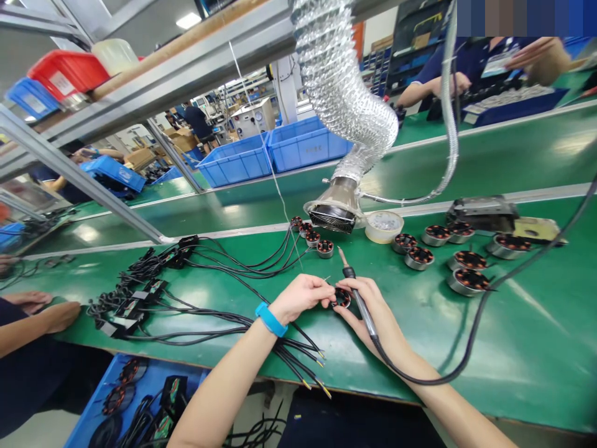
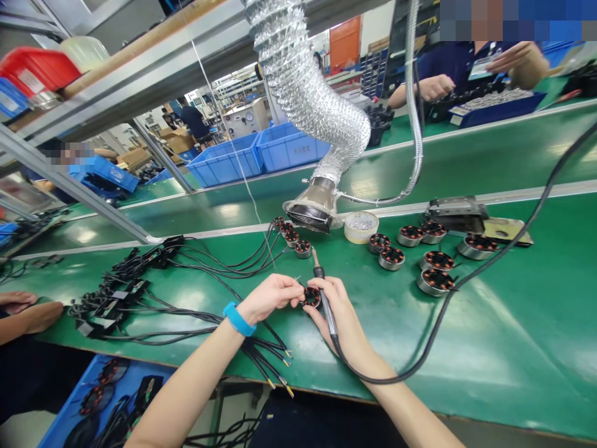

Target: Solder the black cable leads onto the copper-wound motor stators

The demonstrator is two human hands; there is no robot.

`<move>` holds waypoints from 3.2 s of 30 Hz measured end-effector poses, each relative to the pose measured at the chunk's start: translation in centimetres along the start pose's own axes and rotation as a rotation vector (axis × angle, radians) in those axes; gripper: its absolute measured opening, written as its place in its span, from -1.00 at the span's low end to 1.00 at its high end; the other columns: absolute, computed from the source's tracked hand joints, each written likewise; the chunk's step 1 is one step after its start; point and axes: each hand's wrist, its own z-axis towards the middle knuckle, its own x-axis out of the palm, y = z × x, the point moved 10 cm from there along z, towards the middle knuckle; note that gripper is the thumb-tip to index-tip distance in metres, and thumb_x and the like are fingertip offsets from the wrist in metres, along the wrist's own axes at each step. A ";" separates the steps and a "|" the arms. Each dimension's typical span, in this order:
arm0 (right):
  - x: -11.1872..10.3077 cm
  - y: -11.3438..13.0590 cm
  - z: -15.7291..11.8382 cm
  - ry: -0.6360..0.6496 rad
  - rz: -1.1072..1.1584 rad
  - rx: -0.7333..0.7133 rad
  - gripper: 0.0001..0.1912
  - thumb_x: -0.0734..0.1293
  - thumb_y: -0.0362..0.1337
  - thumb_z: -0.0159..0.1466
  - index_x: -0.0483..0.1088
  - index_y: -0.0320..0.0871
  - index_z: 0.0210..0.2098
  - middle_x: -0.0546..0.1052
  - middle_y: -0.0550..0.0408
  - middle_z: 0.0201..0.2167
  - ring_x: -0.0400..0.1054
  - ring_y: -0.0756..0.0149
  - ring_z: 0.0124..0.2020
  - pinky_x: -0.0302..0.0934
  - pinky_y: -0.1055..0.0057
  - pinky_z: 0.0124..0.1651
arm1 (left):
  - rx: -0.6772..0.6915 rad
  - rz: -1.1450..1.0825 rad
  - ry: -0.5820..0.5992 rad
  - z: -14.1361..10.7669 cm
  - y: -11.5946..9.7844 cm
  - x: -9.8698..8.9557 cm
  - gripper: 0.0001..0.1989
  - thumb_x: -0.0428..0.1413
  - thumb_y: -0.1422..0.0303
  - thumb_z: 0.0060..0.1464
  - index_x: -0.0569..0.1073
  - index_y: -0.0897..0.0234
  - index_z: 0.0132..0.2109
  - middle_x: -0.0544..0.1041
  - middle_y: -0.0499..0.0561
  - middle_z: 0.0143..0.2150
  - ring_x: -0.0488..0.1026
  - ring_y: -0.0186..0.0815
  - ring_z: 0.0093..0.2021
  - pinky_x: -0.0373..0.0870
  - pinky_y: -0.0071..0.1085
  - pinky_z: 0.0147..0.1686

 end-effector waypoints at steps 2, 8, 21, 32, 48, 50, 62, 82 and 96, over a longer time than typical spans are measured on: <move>0.0 -0.1 0.0 0.002 0.001 -0.001 -0.62 0.34 -0.32 0.31 0.24 -0.02 0.09 0.30 -0.01 -0.03 0.31 0.16 -0.03 0.28 0.18 0.06 | 0.043 0.056 -0.054 0.4 -0.6 -0.2 -0.54 0.18 0.00 0.01 0.53 0.40 -0.41 0.35 -0.10 -0.61 0.06 -0.53 -0.63 -0.11 -0.46 -0.56; 0.3 -0.4 -0.1 0.036 0.031 0.018 -0.62 0.34 -0.30 0.31 0.24 -0.01 0.10 0.29 -0.02 0.00 0.31 0.16 0.00 0.27 0.16 0.09 | 0.051 0.210 -0.182 1.5 -1.5 -2.9 -0.57 0.15 0.03 0.04 0.48 0.36 -0.48 0.33 -0.10 -0.64 0.12 -0.50 -0.62 -0.03 -0.47 -0.54; 0.2 -0.3 0.2 0.028 -0.027 0.013 -0.61 0.38 -0.25 0.28 0.27 -0.04 0.07 0.33 -0.02 -0.02 0.34 0.14 -0.03 0.30 0.16 0.06 | 0.237 0.418 -0.282 -2.4 -3.9 -4.4 -0.43 -0.12 0.00 0.28 0.57 0.36 -0.31 0.35 -0.07 -0.60 0.28 -0.40 -0.52 0.23 -0.46 -0.38; 1.1 0.1 1.8 0.083 0.019 0.012 -0.63 0.34 -0.23 0.32 0.25 -0.02 0.10 0.28 -0.03 -0.01 0.39 0.15 -0.08 0.35 0.17 0.03 | 0.434 0.836 0.126 -6.9 -1.3 0.0 -0.82 0.08 0.28 0.25 0.55 0.22 -0.21 0.51 0.05 -0.21 0.42 -0.29 -0.15 0.29 -0.43 -0.08; -0.4 3.3 3.4 -0.171 0.269 -0.003 -0.72 0.32 -0.26 0.35 0.29 -0.02 0.04 0.38 0.03 -0.15 0.42 0.24 -0.16 0.35 0.20 -0.02 | 0.559 0.442 -0.288 -4.7 -5.9 -2.2 -0.75 0.09 0.23 0.22 0.60 0.27 -0.18 0.57 0.06 -0.28 0.46 -0.30 -0.27 0.34 -0.43 -0.24; -0.2 2.8 3.4 -0.214 0.295 0.045 -0.75 0.35 -0.24 0.33 0.32 -0.04 -0.01 0.39 0.05 -0.17 0.43 0.26 -0.21 0.37 0.24 -0.07 | 0.567 0.446 -0.345 -4.9 -6.0 -2.4 -0.77 0.13 0.22 0.20 0.60 0.26 -0.19 0.58 0.06 -0.28 0.46 -0.29 -0.28 0.34 -0.43 -0.26; 0.9 1.9 3.1 -0.375 0.399 0.142 -0.69 0.41 -0.19 0.27 0.32 -0.09 -0.04 0.40 0.00 -0.11 0.44 0.29 -0.24 0.39 0.32 -0.17 | 0.624 0.253 -0.531 -5.4 -5.8 -4.1 -0.77 0.20 0.20 0.13 0.63 0.28 -0.30 0.52 0.04 -0.37 0.35 -0.35 -0.38 0.23 -0.44 -0.39; 3.8 2.3 2.4 -0.309 0.529 0.179 -0.73 0.40 -0.25 0.24 0.30 -0.07 -0.11 0.37 0.11 -0.22 0.36 0.39 -0.34 0.36 0.44 -0.22 | 0.490 -0.226 -0.445 -3.8 -2.6 -4.5 -0.78 0.22 0.30 0.06 0.42 0.37 -0.40 0.35 -0.07 -0.44 0.22 -0.44 -0.39 0.18 -0.51 -0.35; 0.9 5.0 5.0 -0.059 0.154 -0.029 -0.72 0.29 -0.41 0.23 0.33 -0.07 -0.06 0.36 0.08 -0.21 0.37 0.36 -0.29 0.33 0.46 -0.25 | 0.532 0.241 -0.288 -4.1 -3.5 -2.5 -0.84 0.12 0.36 0.16 0.43 0.35 -0.36 0.40 -0.03 -0.39 0.30 -0.41 -0.37 0.23 -0.50 -0.34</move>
